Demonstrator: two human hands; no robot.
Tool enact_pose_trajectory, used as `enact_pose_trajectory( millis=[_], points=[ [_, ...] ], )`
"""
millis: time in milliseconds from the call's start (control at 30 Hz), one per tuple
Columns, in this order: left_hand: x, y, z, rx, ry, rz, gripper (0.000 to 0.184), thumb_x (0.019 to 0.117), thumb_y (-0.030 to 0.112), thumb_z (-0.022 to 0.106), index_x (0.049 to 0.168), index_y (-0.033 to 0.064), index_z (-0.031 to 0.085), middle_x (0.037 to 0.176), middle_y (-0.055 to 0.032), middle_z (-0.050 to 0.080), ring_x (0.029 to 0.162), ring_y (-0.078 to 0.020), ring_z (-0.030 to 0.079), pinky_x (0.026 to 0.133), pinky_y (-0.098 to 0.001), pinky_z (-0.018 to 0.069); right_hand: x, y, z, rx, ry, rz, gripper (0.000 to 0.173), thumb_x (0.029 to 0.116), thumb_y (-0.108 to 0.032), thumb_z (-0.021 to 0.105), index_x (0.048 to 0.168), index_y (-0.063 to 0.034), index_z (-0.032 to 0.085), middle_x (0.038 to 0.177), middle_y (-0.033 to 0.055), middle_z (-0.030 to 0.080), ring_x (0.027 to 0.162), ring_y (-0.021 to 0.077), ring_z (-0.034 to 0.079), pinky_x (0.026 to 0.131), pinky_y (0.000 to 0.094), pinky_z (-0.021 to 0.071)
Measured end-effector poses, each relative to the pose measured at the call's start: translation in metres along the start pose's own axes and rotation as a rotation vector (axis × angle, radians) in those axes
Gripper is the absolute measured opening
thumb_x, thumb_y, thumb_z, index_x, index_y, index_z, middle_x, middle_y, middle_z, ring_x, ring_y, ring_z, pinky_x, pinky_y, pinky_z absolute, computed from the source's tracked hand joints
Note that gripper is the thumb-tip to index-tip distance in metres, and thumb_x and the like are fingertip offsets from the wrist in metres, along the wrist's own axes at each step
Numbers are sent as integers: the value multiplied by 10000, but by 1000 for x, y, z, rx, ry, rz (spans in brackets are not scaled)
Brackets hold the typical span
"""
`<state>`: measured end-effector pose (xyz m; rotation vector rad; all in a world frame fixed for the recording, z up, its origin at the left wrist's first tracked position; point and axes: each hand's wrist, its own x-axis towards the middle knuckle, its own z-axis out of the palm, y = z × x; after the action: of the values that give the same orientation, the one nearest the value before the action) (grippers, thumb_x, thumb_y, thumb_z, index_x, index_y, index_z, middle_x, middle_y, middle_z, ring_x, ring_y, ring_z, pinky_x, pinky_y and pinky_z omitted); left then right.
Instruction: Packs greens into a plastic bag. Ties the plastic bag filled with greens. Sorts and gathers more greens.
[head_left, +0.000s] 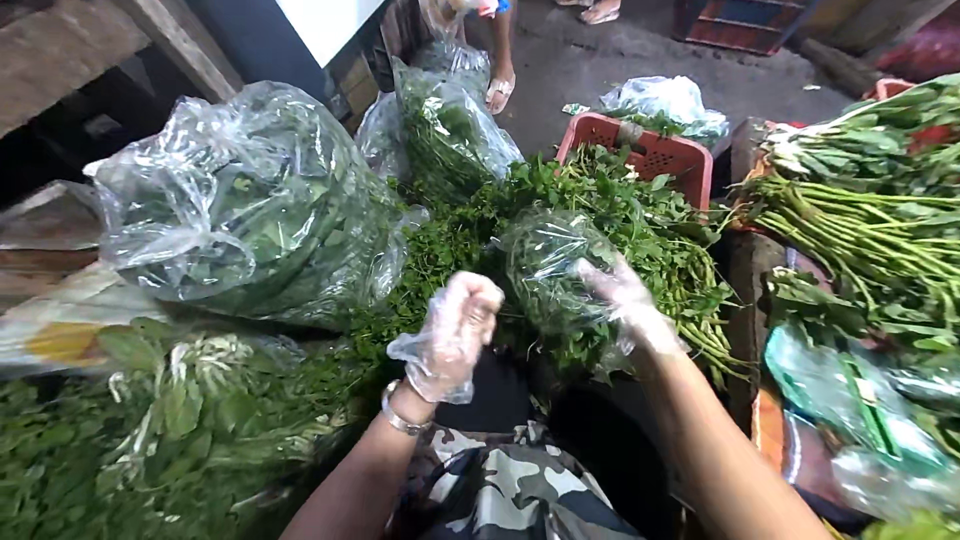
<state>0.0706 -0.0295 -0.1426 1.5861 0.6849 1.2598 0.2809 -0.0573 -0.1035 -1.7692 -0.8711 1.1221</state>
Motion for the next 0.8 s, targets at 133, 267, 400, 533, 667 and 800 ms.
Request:
enact_pose_trajectory(
  millis=[133,267,400,533,667,800],
  points=[
    [-8,-12,-3,295,53,51,211,1008,165,563,1050,-32,624,903,-11,660,765,9,611,729,-177,535,3,1,3,67,-85,46,487,1048,-237,579,1496,-129,424,1182,41,640,955,37,628,836,244,543],
    [-23,-13,22,584,-48,8,387,865,306,752,1126,21,721,1077,-181,697,910,-255,695,808,-407,579,-1,11,31,90,-62,17,512,1037,-176,590,1503,-84,400,1214,81,647,999,73,643,868,270,551],
    [-9,-15,21,656,45,-54,235,935,108,637,1067,-80,686,990,-217,714,867,-274,705,820,-429,580,0,6,35,-149,-249,36,585,1095,-289,478,1580,-18,296,1527,208,470,1395,236,481,1165,401,387],
    [15,8,17,627,-11,10,291,944,108,614,1083,-148,614,939,-245,664,780,-157,619,730,-291,527,-16,-27,-7,-181,-435,-132,587,1033,-103,567,1548,54,335,1504,260,467,1364,223,486,1135,332,382],
    [34,29,29,722,-91,102,379,975,210,594,1051,-161,606,897,-281,636,757,-240,584,728,-376,487,-7,-37,-19,-368,-365,-205,596,1024,-121,596,1555,4,355,1412,264,555,1274,293,570,1077,431,448],
    [64,32,25,783,-303,146,367,998,216,557,1196,-93,570,898,-250,645,743,-327,628,715,-515,527,17,-40,-10,-949,-232,-148,383,1078,-325,495,1313,-69,656,1252,200,682,1172,380,652,958,626,500]
  ],
)
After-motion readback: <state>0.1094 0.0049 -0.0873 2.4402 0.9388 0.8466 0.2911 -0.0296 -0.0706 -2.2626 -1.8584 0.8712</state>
